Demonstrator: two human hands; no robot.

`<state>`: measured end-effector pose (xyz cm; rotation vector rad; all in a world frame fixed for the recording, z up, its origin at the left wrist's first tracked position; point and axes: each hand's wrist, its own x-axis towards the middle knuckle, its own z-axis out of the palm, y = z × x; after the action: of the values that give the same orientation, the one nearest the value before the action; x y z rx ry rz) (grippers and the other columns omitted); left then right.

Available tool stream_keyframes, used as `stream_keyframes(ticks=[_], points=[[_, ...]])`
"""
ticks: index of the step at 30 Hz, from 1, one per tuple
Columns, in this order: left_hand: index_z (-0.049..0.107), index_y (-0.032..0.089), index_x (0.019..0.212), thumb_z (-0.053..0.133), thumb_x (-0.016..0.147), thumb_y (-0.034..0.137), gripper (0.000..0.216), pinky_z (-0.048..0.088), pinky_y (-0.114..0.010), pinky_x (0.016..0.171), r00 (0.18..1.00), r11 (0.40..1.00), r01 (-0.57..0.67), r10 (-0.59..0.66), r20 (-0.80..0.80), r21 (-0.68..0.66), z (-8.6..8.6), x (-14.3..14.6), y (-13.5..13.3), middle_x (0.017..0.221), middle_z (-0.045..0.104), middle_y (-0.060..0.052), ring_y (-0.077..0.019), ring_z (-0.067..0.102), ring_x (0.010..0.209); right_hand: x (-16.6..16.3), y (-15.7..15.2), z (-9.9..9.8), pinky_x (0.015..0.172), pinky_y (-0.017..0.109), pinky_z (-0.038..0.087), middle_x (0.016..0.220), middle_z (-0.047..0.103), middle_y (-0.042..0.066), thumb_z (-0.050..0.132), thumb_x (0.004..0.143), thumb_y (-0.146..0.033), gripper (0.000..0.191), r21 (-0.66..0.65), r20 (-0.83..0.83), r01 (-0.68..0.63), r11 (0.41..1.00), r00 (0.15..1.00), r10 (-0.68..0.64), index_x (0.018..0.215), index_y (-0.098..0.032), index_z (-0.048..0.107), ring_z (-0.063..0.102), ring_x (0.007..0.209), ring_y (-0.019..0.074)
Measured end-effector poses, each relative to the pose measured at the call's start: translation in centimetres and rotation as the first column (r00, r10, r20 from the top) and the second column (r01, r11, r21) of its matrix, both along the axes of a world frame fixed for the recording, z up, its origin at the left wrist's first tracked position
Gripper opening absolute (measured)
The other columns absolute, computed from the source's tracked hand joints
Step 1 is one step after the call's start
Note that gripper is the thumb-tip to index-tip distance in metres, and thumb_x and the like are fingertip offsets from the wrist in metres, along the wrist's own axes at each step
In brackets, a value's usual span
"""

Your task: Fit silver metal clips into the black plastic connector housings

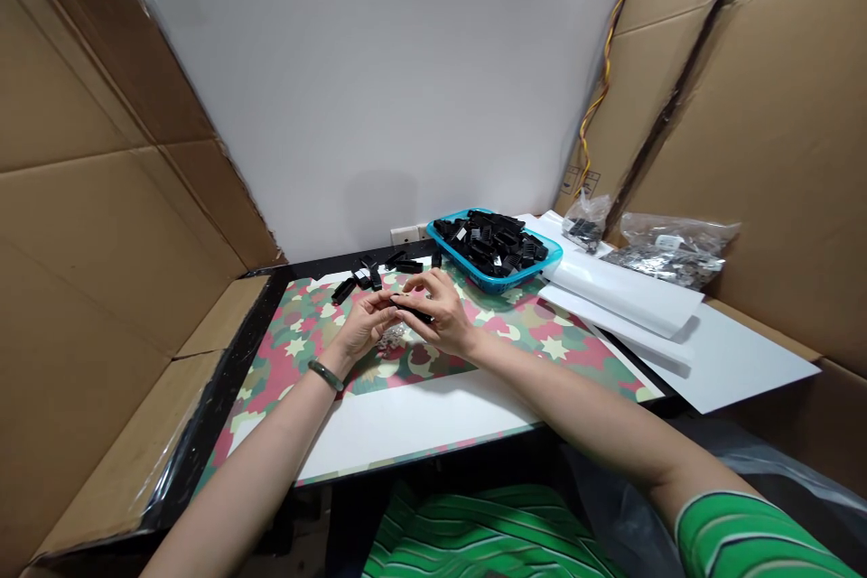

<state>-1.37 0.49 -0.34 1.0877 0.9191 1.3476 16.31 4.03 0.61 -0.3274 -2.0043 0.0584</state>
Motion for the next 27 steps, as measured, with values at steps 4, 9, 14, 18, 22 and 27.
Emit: stream_keyframes(ticks=[4,9,14,18,22,27], points=[[0.075,0.021,0.085,0.094,0.051,0.033,0.041,0.057,-0.027,0.073,1.0,1.0,-0.01,0.01,0.009,0.0,0.16,0.01,-0.02,0.089,0.073,-0.004,-0.0171,0.068,0.08,0.01,0.11,-0.28,0.081,0.04,0.043,0.099,0.062,0.009,0.059,0.093,-0.028,0.019,-0.001,0.021,0.0,1.0,1.0,0.0,0.107,-0.024,0.071,0.053,0.091,0.0221],[0.075,0.021,0.087,0.093,0.052,0.033,0.041,0.057,-0.029,0.077,1.0,1.0,0.01,-0.01,0.006,0.008,0.27,0.06,-0.06,0.089,0.073,-0.003,-0.0174,0.068,0.081,-0.02,0.25,-0.53,0.082,0.04,0.042,0.099,0.062,0.009,0.06,0.093,-0.027,0.019,0.001,0.03,0.007,1.0,1.0,-0.007,0.108,-0.025,0.07,0.054,0.091,0.022],[0.076,0.022,0.086,0.093,0.053,0.03,0.038,0.057,-0.029,0.077,1.0,1.0,0.017,-0.017,0.021,0.006,0.45,0.11,-0.14,0.09,0.074,-0.003,-0.0177,0.068,0.082,-0.07,0.15,-0.35,0.081,0.04,0.044,0.097,0.063,0.008,0.06,0.093,-0.028,0.017,0.012,-0.006,0.006,1.0,1.0,-0.006,0.104,-0.024,0.071,0.056,0.09,0.0216],[0.076,0.021,0.086,0.093,0.052,0.031,0.039,0.056,-0.028,0.073,1.0,1.0,0.001,-0.001,0.031,-0.002,0.35,-0.11,-0.12,0.089,0.074,-0.004,-0.0171,0.068,0.079,-0.07,0.26,-0.3,0.081,0.039,0.046,0.098,0.062,0.009,0.061,0.092,-0.029,0.016,0.02,-0.007,-0.011,1.0,1.0,0.011,0.103,-0.023,0.071,0.056,0.09,0.0208],[0.075,0.021,0.085,0.092,0.055,0.032,0.036,0.056,-0.03,0.072,1.0,1.0,-0.008,0.008,-0.006,-0.001,0.12,-0.4,-0.08,0.089,0.074,-0.004,-0.0191,0.069,0.08,-0.09,0.35,-0.56,0.071,0.035,0.047,0.093,0.057,0.008,0.059,0.092,-0.028,0.017,-0.026,0.024,-0.059,0.998,0.998,0.06,0.103,-0.02,0.07,0.054,0.082,0.0188],[0.076,0.02,0.083,0.093,0.052,0.033,0.037,0.056,-0.029,0.067,1.0,1.0,-0.016,0.016,-0.005,0.0,0.37,-0.21,-0.21,0.087,0.075,-0.005,-0.019,0.069,0.077,-0.26,0.23,-0.86,0.064,0.031,0.047,0.087,0.054,0.007,0.06,0.09,-0.028,0.019,-0.037,-0.043,-0.089,0.995,0.995,0.088,0.105,-0.019,0.069,0.053,0.075,0.0171]])
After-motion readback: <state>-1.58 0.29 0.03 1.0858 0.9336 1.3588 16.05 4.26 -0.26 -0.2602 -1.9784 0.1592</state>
